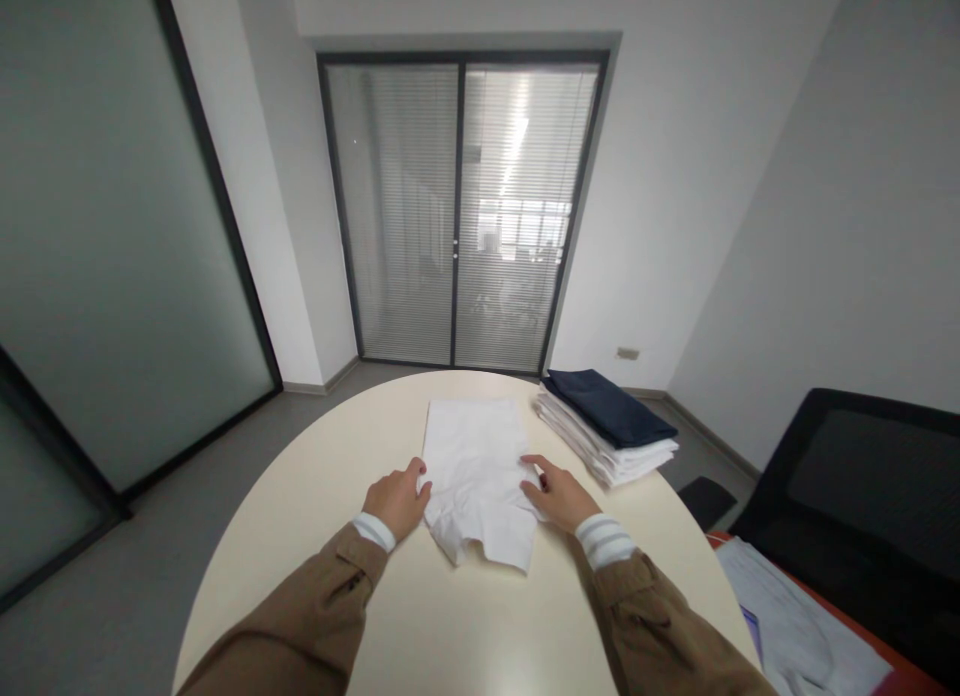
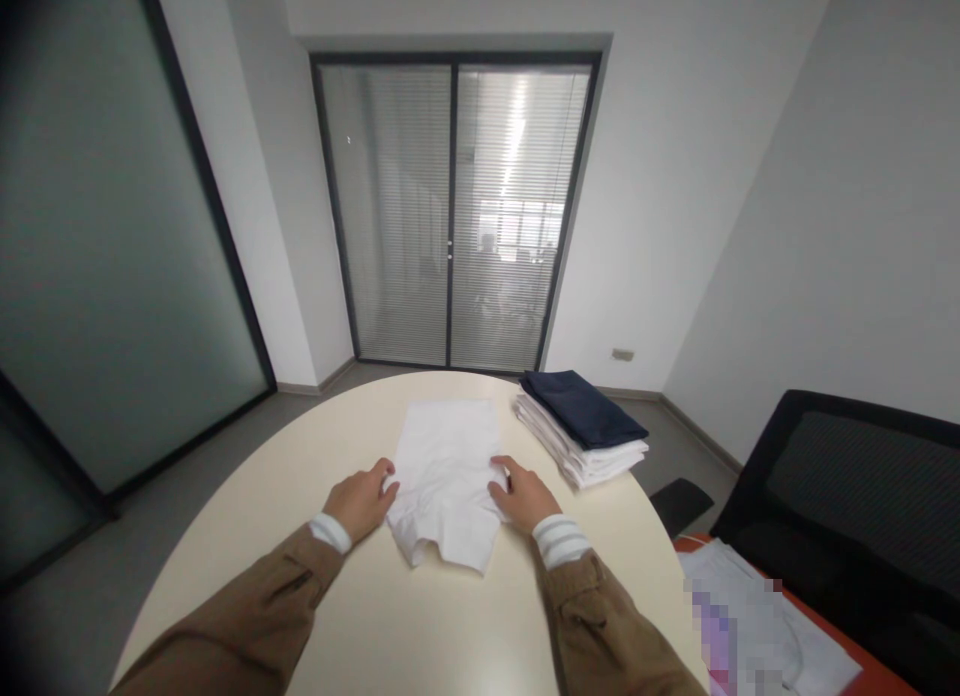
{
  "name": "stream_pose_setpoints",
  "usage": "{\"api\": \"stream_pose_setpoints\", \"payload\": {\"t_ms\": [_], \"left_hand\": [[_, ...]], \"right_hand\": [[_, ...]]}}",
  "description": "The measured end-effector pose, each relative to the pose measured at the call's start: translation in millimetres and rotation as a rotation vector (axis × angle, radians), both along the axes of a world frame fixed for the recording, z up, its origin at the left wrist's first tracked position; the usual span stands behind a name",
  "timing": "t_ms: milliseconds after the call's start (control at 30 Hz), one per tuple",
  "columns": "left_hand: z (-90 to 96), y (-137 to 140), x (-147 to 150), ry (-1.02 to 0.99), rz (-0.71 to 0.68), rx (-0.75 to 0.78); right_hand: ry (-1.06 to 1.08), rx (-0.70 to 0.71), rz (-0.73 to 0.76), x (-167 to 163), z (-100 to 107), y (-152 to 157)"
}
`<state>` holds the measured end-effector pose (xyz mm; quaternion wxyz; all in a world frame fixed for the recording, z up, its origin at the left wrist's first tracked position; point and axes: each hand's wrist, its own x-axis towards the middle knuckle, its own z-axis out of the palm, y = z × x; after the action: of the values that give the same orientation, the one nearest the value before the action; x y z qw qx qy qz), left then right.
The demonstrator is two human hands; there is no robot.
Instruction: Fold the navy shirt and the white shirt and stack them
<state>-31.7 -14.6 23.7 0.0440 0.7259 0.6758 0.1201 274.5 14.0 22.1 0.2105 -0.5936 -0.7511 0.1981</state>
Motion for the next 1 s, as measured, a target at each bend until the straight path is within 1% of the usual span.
{"api": "stream_pose_setpoints", "payload": {"t_ms": [67,200,333,400,433,533,600,700,800,900,1000], "left_hand": [[-2.1,1.7,-1.2,-0.066,0.023,-0.006],[-8.7,6.6,-3.8,-0.294,-0.038,0.028],[-11.7,9.6,-4.4,-0.526,-0.045,0.059],[-11.4,8.8,-4.6,-0.544,-0.045,0.027],[-11.2,8.0,-5.0,-0.526,-0.05,0.01],[-12.9,5.8,-7.3,-0.495,-0.098,-0.055],[-15.9,6.2,-9.4,-0.564,-0.159,-0.115],[-19.9,9.3,-11.3,-0.763,-0.229,-0.187],[-18.8,11.4,-10.3,-0.933,-0.212,-0.224],[-14.6,10.2,-8.0,-0.984,-0.204,-0.268],[-12.6,8.2,-6.9,-1.028,-0.242,-0.356]], "right_hand": [[0.076,-0.002,0.022,3.7,-3.6,1.6],[0.196,-0.042,0.023,8.5,-13.6,7.7],[0.266,-0.01,0.008,9.7,-19.1,12.5],[0.316,-0.025,0.0,9.0,-18.4,12.3],[0.351,-0.062,-0.002,8.4,-17.2,11.3],[0.455,-0.252,0.024,6.7,-12.0,6.6],[0.467,-0.336,0.073,6.3,-8.3,3.4],[0.439,-0.341,0.166,7.0,-4.7,0.9],[0.445,-0.342,0.216,8.4,-4.1,1.6],[0.433,-0.343,0.223,9.9,-4.9,3.2],[0.417,-0.333,0.226,11.4,-5.5,4.0]]}}
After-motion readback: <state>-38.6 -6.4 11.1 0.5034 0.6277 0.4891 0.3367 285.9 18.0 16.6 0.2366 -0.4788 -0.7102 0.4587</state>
